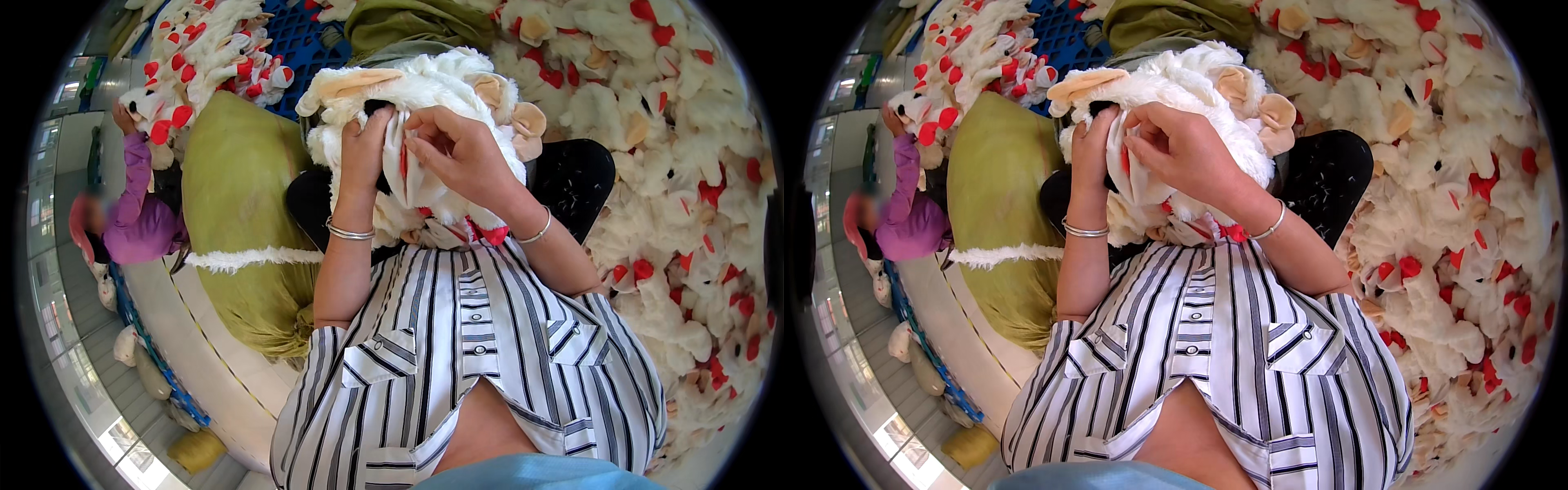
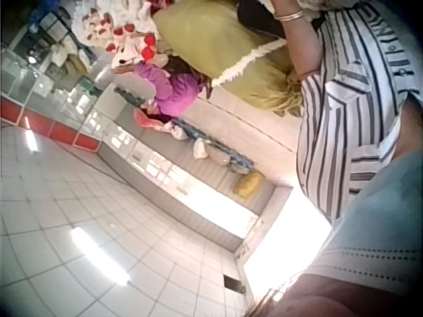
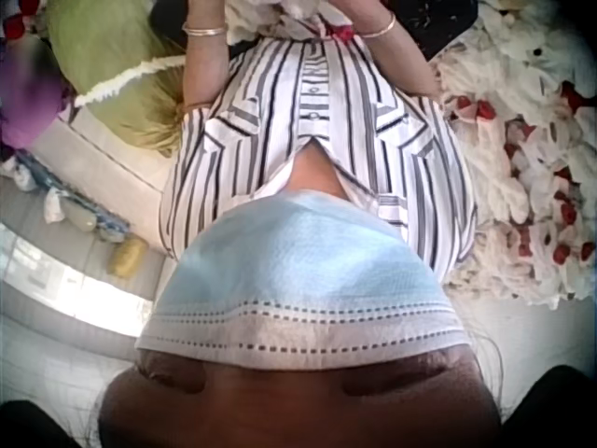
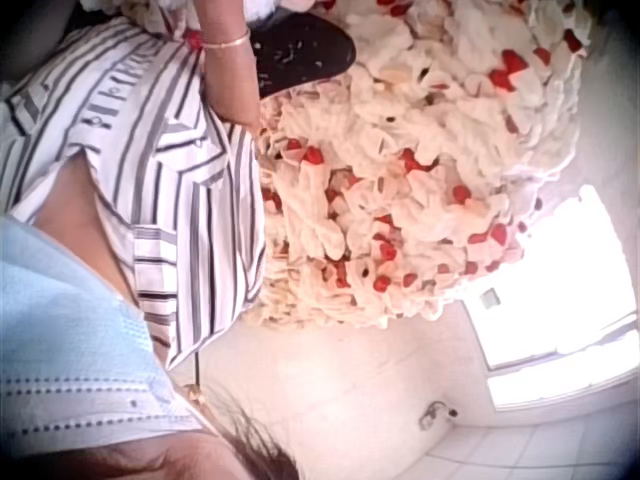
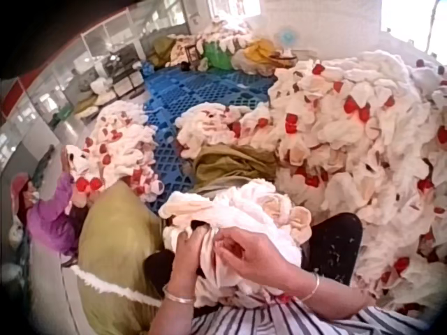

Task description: The person sits on the floor and assembles white stuffed duck toys by hand. They repeatedly pick up a toy, insert red fabric feet into the bottom, and adjust the toy's shape before placing it into a large green sack. The process is repeated for multiple toys.

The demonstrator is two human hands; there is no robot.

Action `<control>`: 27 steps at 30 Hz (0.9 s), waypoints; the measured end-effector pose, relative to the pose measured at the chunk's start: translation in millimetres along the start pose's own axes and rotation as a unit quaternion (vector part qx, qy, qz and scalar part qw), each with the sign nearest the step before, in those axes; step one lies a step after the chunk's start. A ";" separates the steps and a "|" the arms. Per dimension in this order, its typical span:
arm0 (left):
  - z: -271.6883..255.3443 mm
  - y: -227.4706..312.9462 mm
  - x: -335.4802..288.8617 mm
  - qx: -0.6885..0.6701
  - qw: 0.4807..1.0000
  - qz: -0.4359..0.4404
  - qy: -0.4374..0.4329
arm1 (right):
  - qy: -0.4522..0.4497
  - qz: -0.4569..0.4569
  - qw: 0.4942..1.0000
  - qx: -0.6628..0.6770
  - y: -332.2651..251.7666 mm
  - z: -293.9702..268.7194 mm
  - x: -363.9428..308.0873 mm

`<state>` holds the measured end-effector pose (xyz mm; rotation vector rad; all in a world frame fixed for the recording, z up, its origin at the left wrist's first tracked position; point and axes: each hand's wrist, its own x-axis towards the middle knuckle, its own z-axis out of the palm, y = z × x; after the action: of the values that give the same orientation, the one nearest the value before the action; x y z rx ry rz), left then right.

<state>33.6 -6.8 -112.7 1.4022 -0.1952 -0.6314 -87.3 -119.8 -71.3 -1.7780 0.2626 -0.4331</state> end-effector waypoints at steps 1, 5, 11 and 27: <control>2.3 0.2 -0.1 -0.025 1.000 0.002 -0.005 | 0.012 -0.015 0.999 -0.046 -1.4 -2.6 -1.7; -1.2 -6.9 4.8 -0.011 1.000 -0.006 0.020 | -0.033 -0.057 0.980 -0.188 3.9 -13.7 -1.2; -4.7 -2.0 5.2 -0.130 0.991 -0.035 -0.002 | -0.183 0.105 0.964 -0.160 -5.1 -25.6 0.1; 24.2 45.5 -28.2 -0.055 0.985 0.089 -0.134 | -0.213 0.177 0.942 0.191 25.0 -28.2 -14.2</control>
<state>12.1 -11.2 -58.2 1.1763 -0.4877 -0.6713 -110.8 -145.2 -91.8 -1.3612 0.1703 0.1557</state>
